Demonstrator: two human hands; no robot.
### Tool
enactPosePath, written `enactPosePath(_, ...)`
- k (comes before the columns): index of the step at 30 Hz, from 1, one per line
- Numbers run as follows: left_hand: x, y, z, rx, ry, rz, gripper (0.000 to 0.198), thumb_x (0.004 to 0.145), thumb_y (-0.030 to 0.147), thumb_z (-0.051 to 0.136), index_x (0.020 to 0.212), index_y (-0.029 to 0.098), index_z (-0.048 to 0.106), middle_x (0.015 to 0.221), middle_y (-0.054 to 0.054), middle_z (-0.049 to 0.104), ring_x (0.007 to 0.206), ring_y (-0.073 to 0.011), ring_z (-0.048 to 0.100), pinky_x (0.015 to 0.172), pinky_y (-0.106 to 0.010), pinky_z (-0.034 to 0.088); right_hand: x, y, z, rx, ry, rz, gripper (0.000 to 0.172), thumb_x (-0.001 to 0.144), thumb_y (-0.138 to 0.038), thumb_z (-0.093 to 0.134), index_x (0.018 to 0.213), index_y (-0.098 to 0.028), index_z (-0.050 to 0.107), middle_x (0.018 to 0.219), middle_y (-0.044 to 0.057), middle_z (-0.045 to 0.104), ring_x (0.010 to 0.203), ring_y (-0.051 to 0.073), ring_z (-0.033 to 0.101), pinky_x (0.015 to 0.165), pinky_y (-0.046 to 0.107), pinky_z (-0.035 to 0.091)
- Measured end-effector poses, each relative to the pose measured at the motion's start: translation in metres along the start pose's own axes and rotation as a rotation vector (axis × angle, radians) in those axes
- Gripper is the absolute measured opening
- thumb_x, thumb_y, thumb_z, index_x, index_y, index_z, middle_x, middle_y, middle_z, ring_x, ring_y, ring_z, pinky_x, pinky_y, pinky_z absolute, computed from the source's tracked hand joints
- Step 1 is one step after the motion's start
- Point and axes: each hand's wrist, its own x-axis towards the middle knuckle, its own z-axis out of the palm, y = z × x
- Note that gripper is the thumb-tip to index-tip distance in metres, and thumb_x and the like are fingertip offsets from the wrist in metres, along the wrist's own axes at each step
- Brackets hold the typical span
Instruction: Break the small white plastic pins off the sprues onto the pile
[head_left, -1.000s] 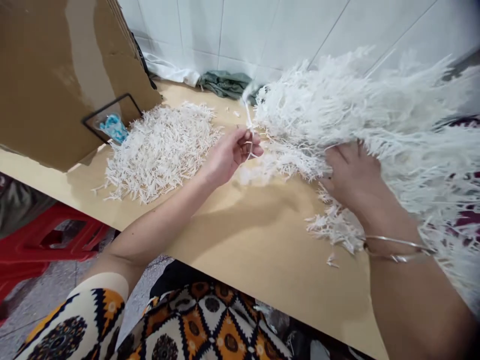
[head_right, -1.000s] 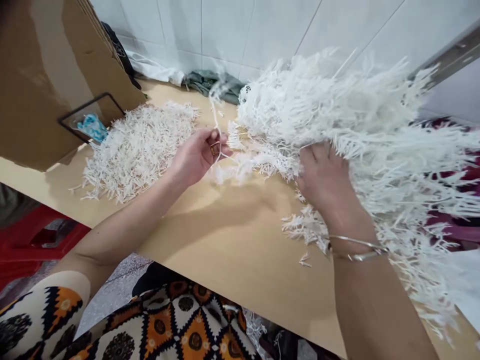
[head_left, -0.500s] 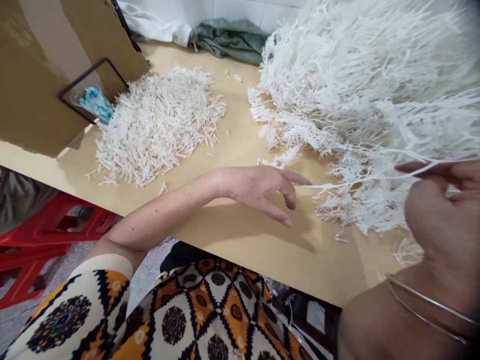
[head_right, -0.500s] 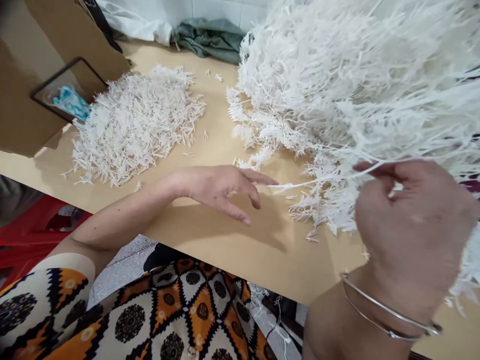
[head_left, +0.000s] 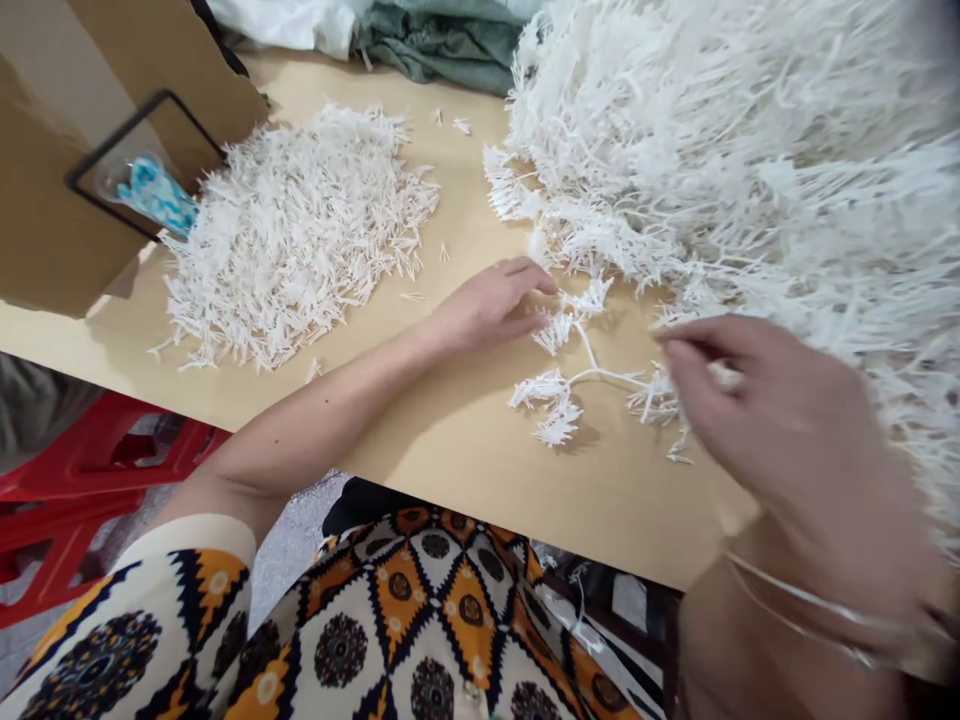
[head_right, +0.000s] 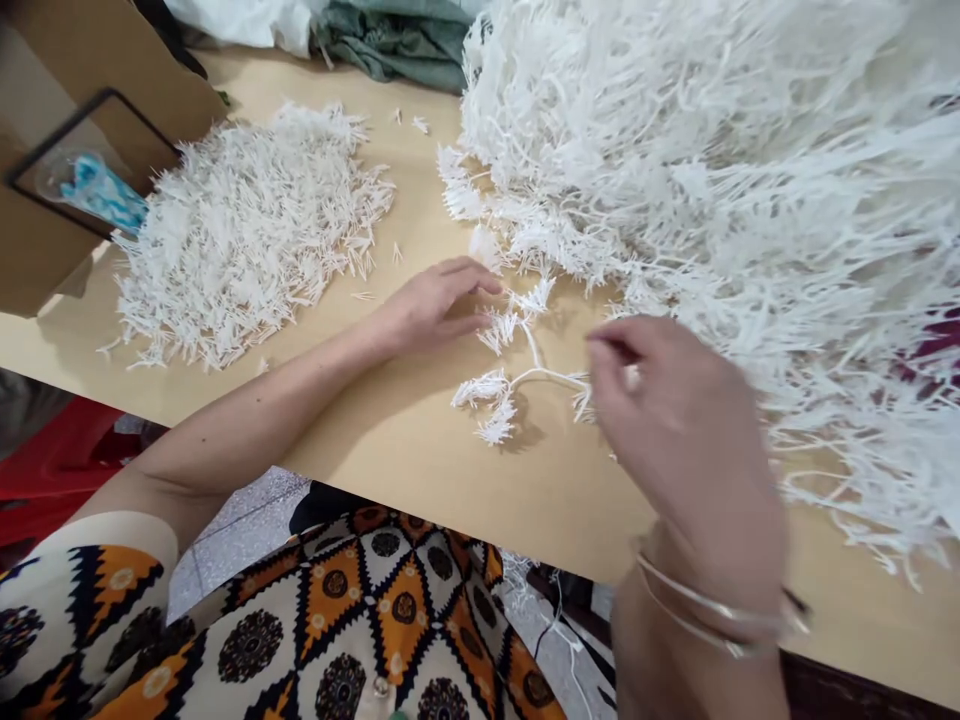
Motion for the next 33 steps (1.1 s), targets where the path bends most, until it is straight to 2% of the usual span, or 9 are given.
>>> enactPosePath(3,0.000,0.001,0.006,0.079,-0.033,0.017,0.037,0.103,0.037,0.057,0.131,0.015,0.063,0.135,-0.016,0.067,0.127,-0.0260,0.063,0.115,-0.043,0.047,0.029,-0.039,0.049,-0.113,-0.191,-0.004,0.024,0.098,-0.038,0.055,0.093,-0.020,0.068,0.094,0.011,0.075,0.082,0.026,0.064,0.073,0.040,0.042)
enactPosePath(6,0.000,0.000,0.000,0.001,0.011,-0.022,0.047,0.107,0.048,0.044,0.137,0.015,0.060,0.137,-0.017,0.066,0.125,-0.0232,0.064,0.111,-0.039,0.049,0.033,-0.059,0.083,-0.122,-0.170,-0.174,0.019,0.098,-0.022,0.048,0.105,-0.017,0.064,0.099,0.013,0.072,0.081,0.025,0.062,0.072,0.038,0.040)
enactPosePath(8,0.000,-0.003,-0.006,-0.074,0.009,-0.045,0.049,0.103,0.053,0.053,0.130,0.014,0.065,0.129,-0.016,0.070,0.113,-0.0207,0.068,0.102,-0.034,0.051,0.030,-0.063,0.094,-0.105,-0.162,-0.333,0.026,0.100,-0.016,0.040,0.111,-0.017,0.062,0.099,0.013,0.071,0.086,0.026,0.063,0.076,0.039,0.041)
enactPosePath(11,-0.001,-0.005,-0.019,-0.171,-0.085,-0.090,0.044,0.095,0.054,0.065,0.111,0.014,0.074,0.106,-0.010,0.076,0.094,-0.0169,0.069,0.086,-0.029,0.052,0.031,-0.055,0.091,0.000,-0.221,-0.405,0.023,0.100,-0.020,0.043,0.112,-0.020,0.063,0.101,0.011,0.072,0.088,0.025,0.065,0.077,0.039,0.043)
enactPosePath(15,-0.001,0.001,-0.043,-0.173,-0.187,-0.195,0.052,0.099,0.062,0.054,0.101,0.015,0.077,0.090,-0.005,0.075,0.083,-0.0141,0.065,0.078,-0.028,0.048,0.049,-0.037,0.070,0.193,-0.367,-0.248,0.031,0.092,-0.045,0.068,0.113,-0.022,0.066,0.107,0.009,0.073,0.087,0.025,0.067,0.074,0.039,0.048)
enactPosePath(18,-0.001,0.004,-0.058,-0.173,-0.223,-0.247,0.057,0.101,0.065,0.047,0.104,0.017,0.078,0.096,-0.004,0.076,0.089,-0.0146,0.067,0.084,-0.028,0.049,0.059,-0.039,0.068,0.321,-0.303,-0.206,0.042,0.086,-0.051,0.075,0.116,-0.023,0.068,0.106,0.009,0.072,0.090,0.026,0.067,0.077,0.041,0.050)
enactPosePath(24,-0.002,-0.008,-0.061,-0.278,-0.350,-0.220,0.044,0.079,0.044,0.080,0.115,0.019,0.073,0.111,-0.004,0.076,0.099,-0.0157,0.070,0.090,-0.028,0.054,0.063,-0.065,0.105,0.674,-0.189,-0.090,0.013,0.087,-0.032,0.070,0.096,-0.022,0.070,0.084,0.003,0.072,0.073,0.017,0.064,0.071,0.036,0.053)
enactPosePath(29,-0.003,-0.012,-0.055,-0.286,-0.323,-0.269,0.017,0.083,0.031,0.072,0.092,0.017,0.072,0.083,-0.001,0.074,0.077,-0.0114,0.066,0.072,-0.025,0.051,0.064,-0.057,0.113,0.937,-0.116,-0.026,0.008,0.084,-0.025,0.071,0.090,-0.023,0.067,0.085,0.001,0.071,0.076,0.015,0.067,0.077,0.034,0.059)
enactPosePath(33,-0.003,-0.011,-0.057,-0.342,-0.308,-0.258,0.020,0.087,0.036,0.069,0.090,0.016,0.070,0.080,0.000,0.071,0.072,-0.0093,0.061,0.069,-0.024,0.048,0.067,-0.051,0.115,0.959,-0.055,0.010,0.007,0.087,-0.029,0.068,0.090,-0.024,0.064,0.082,0.000,0.068,0.075,0.015,0.067,0.078,0.034,0.060)
